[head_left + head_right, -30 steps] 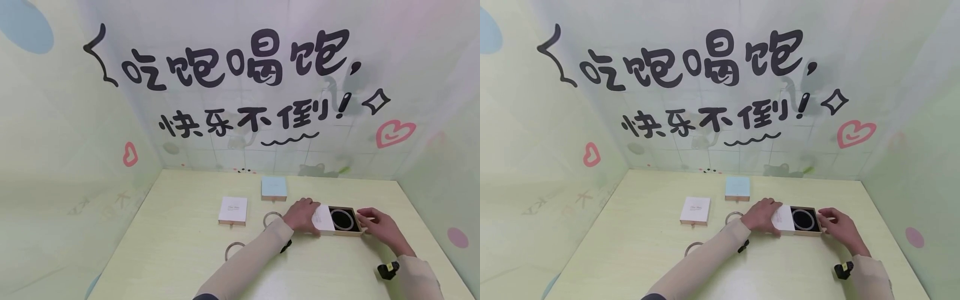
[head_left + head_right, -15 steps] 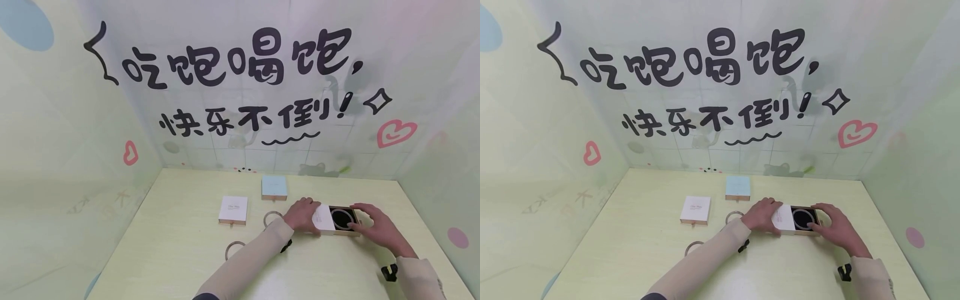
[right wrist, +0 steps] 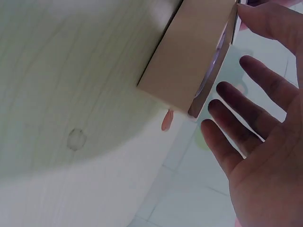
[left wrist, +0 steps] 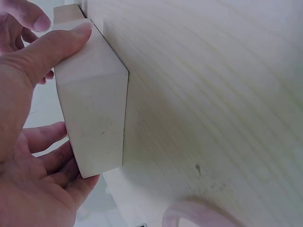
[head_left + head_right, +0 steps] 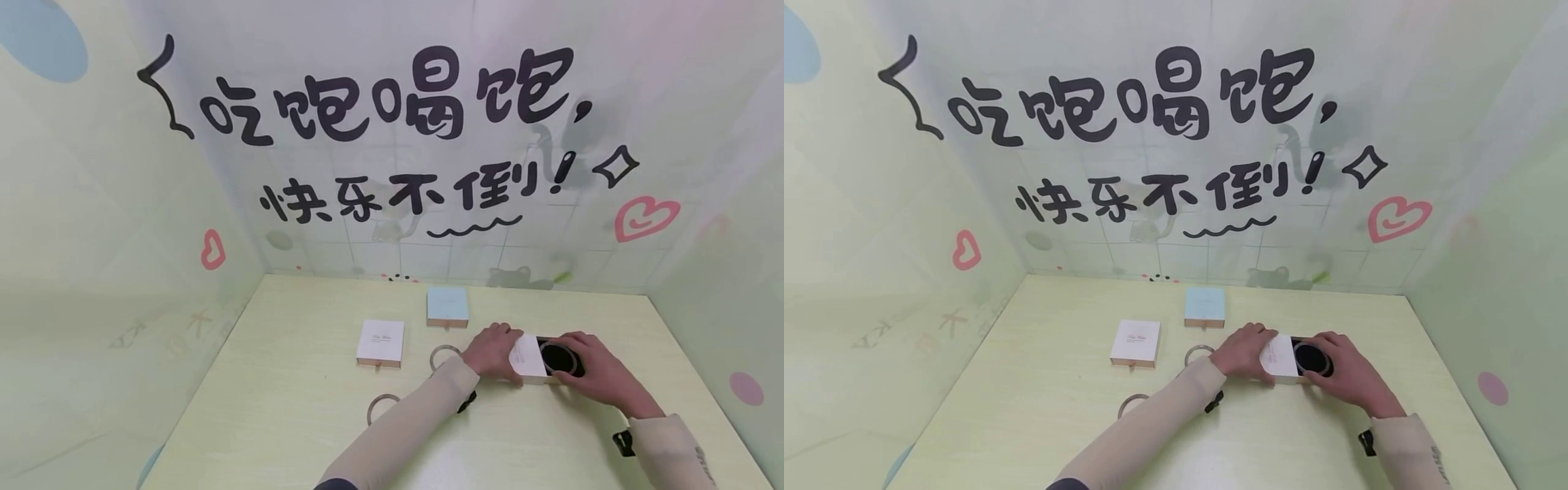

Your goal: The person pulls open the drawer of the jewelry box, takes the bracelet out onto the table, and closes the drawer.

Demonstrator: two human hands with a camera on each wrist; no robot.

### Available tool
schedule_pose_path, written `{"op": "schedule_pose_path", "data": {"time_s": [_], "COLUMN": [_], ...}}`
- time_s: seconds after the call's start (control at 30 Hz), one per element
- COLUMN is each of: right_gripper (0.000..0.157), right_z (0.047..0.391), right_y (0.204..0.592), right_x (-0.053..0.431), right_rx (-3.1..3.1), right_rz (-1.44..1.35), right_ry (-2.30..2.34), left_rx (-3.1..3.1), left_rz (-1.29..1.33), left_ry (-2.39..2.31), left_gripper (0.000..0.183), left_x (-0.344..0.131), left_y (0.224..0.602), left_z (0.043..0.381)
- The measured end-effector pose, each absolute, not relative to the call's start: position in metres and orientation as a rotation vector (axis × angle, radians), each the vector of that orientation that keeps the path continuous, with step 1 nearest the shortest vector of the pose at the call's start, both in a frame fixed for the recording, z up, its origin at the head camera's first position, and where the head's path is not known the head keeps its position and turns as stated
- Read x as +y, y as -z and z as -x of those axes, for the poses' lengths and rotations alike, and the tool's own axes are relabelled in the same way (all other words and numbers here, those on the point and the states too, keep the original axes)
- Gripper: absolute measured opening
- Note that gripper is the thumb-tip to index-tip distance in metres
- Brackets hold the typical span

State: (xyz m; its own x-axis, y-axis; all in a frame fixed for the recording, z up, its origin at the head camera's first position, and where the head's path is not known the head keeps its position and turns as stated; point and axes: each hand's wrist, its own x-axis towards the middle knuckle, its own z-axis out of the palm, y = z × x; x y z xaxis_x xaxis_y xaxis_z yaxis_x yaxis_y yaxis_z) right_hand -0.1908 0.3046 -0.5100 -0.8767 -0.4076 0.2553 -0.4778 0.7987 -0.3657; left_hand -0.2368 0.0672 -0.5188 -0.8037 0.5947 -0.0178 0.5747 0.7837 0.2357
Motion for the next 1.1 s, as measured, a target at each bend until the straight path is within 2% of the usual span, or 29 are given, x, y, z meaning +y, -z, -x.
{"op": "schedule_pose_path", "data": {"time_s": [0.37, 1.1], "right_gripper": [0.041, 0.05], "right_z": [0.195, 0.205], "right_y": [0.511, 0.506], "right_x": [0.295, 0.279], "right_rx": [-2.913, -3.011], "right_rz": [-0.656, -0.584], "right_ry": [-0.633, -0.57], "left_rx": [2.878, 2.873], "left_rz": [-0.959, -0.955], "left_ry": [-0.313, -0.347], "left_gripper": [0.09, 0.09], "left_x": [0.07, 0.067], "left_y": [0.52, 0.521], "left_z": [0.239, 0.24]}}
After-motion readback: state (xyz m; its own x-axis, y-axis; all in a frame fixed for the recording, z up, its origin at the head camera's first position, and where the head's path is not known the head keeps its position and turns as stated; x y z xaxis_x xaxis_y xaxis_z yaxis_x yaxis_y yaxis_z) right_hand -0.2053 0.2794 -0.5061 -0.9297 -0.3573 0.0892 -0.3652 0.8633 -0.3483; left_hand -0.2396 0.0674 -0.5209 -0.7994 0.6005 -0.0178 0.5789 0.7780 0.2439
